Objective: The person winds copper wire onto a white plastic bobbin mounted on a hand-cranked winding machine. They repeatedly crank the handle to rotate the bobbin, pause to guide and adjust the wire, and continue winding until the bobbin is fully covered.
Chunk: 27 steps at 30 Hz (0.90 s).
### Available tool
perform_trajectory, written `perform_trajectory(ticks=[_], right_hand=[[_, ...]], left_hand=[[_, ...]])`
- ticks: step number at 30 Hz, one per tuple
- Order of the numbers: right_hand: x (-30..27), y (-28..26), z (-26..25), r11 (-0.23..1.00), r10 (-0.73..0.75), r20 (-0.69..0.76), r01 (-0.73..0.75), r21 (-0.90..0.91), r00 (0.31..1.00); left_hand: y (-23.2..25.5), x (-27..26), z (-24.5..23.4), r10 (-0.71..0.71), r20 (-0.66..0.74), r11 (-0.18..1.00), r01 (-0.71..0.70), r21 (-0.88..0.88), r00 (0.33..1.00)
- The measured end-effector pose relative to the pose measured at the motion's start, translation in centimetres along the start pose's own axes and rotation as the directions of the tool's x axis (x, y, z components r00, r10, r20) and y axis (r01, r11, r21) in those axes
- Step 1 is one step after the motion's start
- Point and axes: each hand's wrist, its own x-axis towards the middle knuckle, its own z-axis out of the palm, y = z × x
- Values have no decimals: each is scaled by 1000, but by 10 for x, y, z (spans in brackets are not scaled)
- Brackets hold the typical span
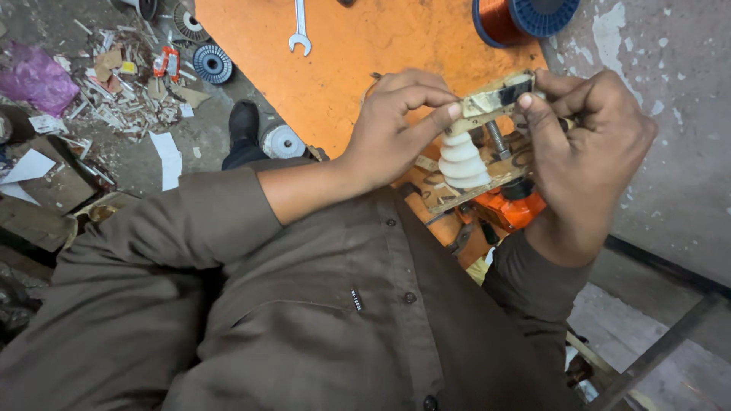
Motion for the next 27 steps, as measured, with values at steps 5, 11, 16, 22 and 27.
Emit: perform_trajectory(ticks=[5, 11, 16, 22, 27], right_hand=[[-3, 4, -2, 999, 32, -5, -32, 22, 999], [-2, 4, 0, 1000, 15, -4, -15, 27, 1000], [-3, 4, 0, 999, 0, -15, 1, 37, 1000], [-2, 4, -1, 1000, -18, 7, 18, -9, 1000], [0, 3, 0, 1000, -27, -3, 27, 12, 1000]], left_hand=[[9, -5, 29, -387, 275, 696, 474, -540, 880], [9, -5, 40, -549, 340, 679, 645, -351, 764], [10, -5, 40, -513, 342, 670, 616, -414, 788], [8, -7, 40, -527, 352, 684, 632, -364, 774], [12, -7, 24, -366, 293, 700, 468, -539, 884]])
